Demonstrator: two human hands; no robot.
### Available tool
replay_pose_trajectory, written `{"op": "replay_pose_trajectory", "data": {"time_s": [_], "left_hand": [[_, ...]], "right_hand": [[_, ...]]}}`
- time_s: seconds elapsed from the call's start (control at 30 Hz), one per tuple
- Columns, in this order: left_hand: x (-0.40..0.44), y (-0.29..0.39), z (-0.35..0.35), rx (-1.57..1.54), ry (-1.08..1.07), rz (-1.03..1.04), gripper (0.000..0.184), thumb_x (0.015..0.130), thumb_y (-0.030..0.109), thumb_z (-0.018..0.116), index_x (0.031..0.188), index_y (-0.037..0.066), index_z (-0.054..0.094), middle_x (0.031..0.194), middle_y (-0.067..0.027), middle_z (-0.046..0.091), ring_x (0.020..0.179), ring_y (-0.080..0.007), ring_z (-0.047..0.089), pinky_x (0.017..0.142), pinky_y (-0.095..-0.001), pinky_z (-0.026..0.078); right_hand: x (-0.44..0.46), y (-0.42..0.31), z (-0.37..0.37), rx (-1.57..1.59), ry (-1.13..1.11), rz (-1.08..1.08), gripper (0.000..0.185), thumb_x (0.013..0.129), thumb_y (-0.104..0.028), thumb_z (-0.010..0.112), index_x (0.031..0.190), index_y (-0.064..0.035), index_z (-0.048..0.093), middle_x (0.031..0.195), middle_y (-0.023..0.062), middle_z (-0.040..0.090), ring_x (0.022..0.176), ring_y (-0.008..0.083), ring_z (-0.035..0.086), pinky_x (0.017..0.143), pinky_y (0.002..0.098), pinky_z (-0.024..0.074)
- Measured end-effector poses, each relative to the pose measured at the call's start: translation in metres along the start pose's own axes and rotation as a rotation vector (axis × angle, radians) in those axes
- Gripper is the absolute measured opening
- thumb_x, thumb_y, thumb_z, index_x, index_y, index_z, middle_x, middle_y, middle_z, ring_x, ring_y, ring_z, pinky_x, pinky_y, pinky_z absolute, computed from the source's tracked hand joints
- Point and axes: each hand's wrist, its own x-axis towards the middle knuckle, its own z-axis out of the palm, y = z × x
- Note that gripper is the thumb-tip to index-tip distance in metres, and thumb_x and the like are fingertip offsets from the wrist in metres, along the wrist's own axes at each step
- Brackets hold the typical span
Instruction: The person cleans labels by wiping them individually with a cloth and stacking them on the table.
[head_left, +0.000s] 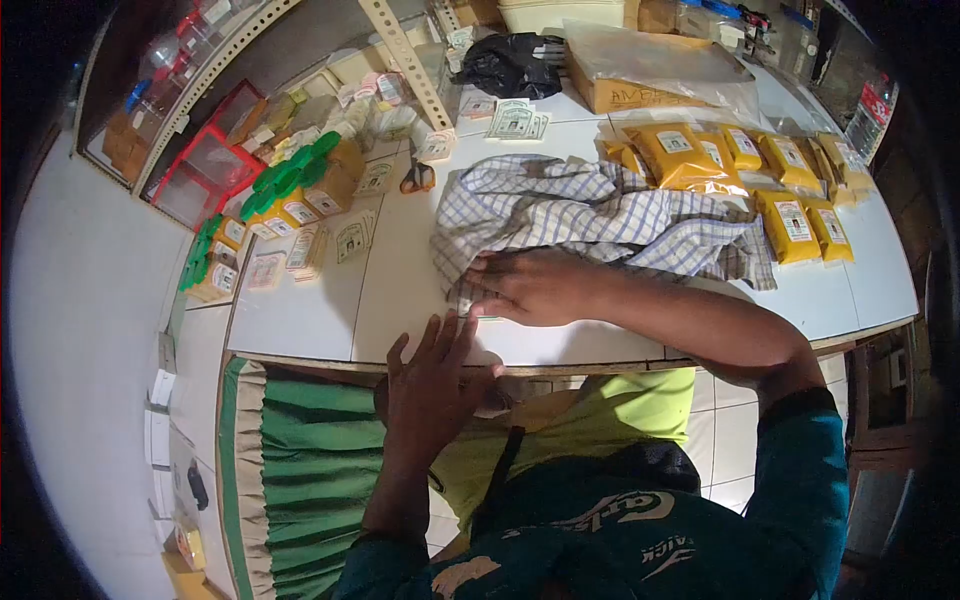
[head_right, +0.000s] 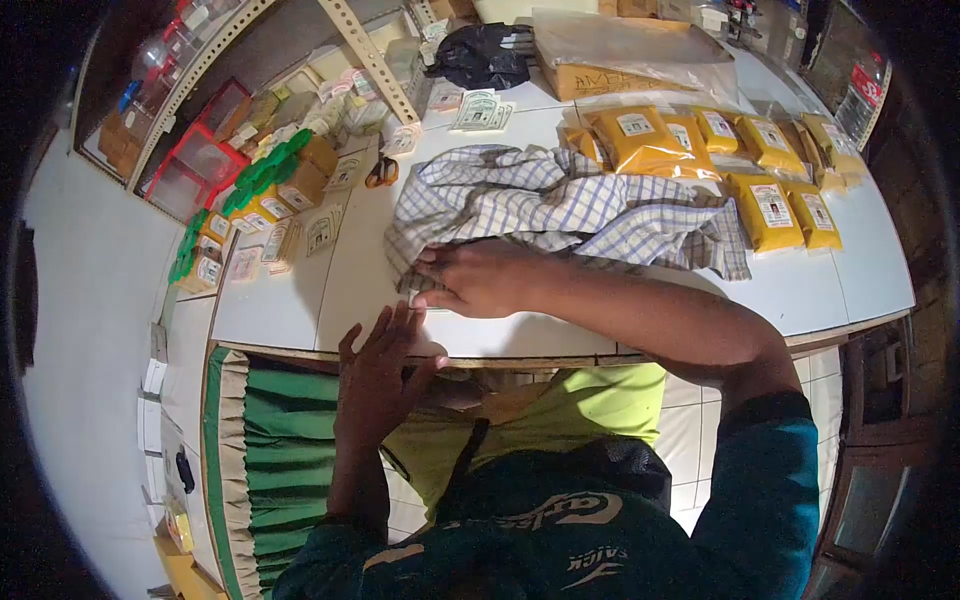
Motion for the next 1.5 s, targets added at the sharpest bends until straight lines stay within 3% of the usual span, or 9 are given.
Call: {"op": "replay_pose_trajectory", "data": {"time_s": [0.1,0.17,0.3,0.47,0.83,1.13,1.27,1.4,1.5], "left_hand": [[0.000,-0.010,0.001,0.065,-0.119,0.003,0.064,0.094,0.049,0.060,0.146,0.013,0.049,0.153,-0.0129,0.045,0.146,-0.0255,0.036,0.119,-0.0492,0.019],[0.002,-0.011,-0.001,0.037,-0.091,0.024,0.064,0.094,0.049,0.059,0.145,0.012,0.049,0.153,-0.0131,0.044,0.146,-0.0258,0.035,0.119,-0.0498,0.020],[0.004,-0.014,-0.006,-0.050,0.000,0.117,0.061,0.094,0.045,0.061,0.143,0.010,0.050,0.152,-0.0140,0.045,0.144,-0.0276,0.038,0.116,-0.0492,0.027],[0.039,-0.039,-0.007,-0.205,-0.020,0.298,0.046,0.097,0.031,0.061,0.136,0.008,0.056,0.144,-0.0147,0.052,0.135,-0.0308,0.047,0.110,-0.0440,0.038],[0.099,-0.039,-0.085,0.133,0.409,0.656,0.017,0.082,0.014,0.070,0.099,0.009,0.066,0.094,-0.0088,0.069,0.084,-0.0279,0.067,0.078,-0.0418,0.053],[0.297,-0.029,-0.094,0.294,1.147,0.807,0.013,0.088,0.010,0.065,0.098,0.006,0.072,0.098,-0.0106,0.072,0.095,-0.0262,0.069,0.081,-0.0389,0.056],[0.371,-0.068,0.036,0.176,0.427,0.770,0.019,0.091,0.011,0.060,0.105,0.009,0.073,0.105,-0.0125,0.072,0.096,-0.0319,0.068,0.083,-0.0412,0.055],[0.325,-0.078,0.030,-0.413,0.431,0.851,0.024,0.090,0.010,0.061,0.111,0.007,0.072,0.106,-0.0166,0.071,0.097,-0.0340,0.067,0.088,-0.0413,0.053],[0.289,-0.118,-0.001,-0.418,0.148,0.342,0.026,0.087,0.006,0.060,0.110,0.005,0.071,0.109,-0.0190,0.070,0.103,-0.0344,0.066,0.093,-0.0426,0.051]], "right_hand": [[-0.007,-0.026,0.016,-0.660,-0.101,-0.386,0.059,0.103,-0.046,0.043,0.134,0.0027,0.052,0.132,0.0224,0.059,0.124,0.0396,0.055,0.107,0.0472,0.0441],[-0.010,-0.016,0.032,-0.393,0.295,-0.299,0.057,0.105,-0.047,0.035,0.130,0.0002,0.056,0.121,0.0222,0.064,0.117,0.0390,0.059,0.099,0.0488,0.0504],[0.005,-0.003,-0.032,-0.104,-0.149,0.312,0.057,0.107,-0.048,0.031,0.131,-0.0023,0.056,0.128,0.0238,0.060,0.110,0.0417,0.063,0.095,0.0473,0.0517],[0.006,0.028,0.002,-0.118,0.292,0.054,0.062,0.106,-0.051,0.028,0.118,-0.0001,0.061,0.096,0.0260,0.068,0.094,0.0449,0.066,0.087,0.0531,0.0535],[0.004,0.019,-0.011,-0.120,0.052,0.247,0.075,0.106,-0.052,0.026,0.078,0.0024,0.069,0.075,0.0256,0.066,0.086,0.0450,0.067,0.086,0.0539,0.0532],[0.005,0.028,-0.002,-0.159,0.186,0.094,0.060,0.106,-0.048,0.031,0.129,0.0022,0.054,0.129,0.0250,0.058,0.106,0.0417,0.064,0.094,0.0497,0.0517],[-0.001,0.019,-0.006,-0.134,0.158,0.127,0.062,0.105,-0.048,0.034,0.132,0.0051,0.053,0.133,0.0239,0.057,0.109,0.0413,0.063,0.097,0.0483,0.0512],[0.000,0.040,0.004,-0.154,0.216,0.052,0.062,0.105,-0.047,0.036,0.136,0.0046,0.051,0.136,0.0237,0.056,0.111,0.0416,0.063,0.099,0.0474,0.0506],[-0.001,0.028,0.000,-0.154,0.231,0.083,0.062,0.104,-0.049,0.037,0.128,0.0049,0.057,0.124,0.0247,0.062,0.103,0.0417,0.066,0.094,0.0484,0.0533]]}}
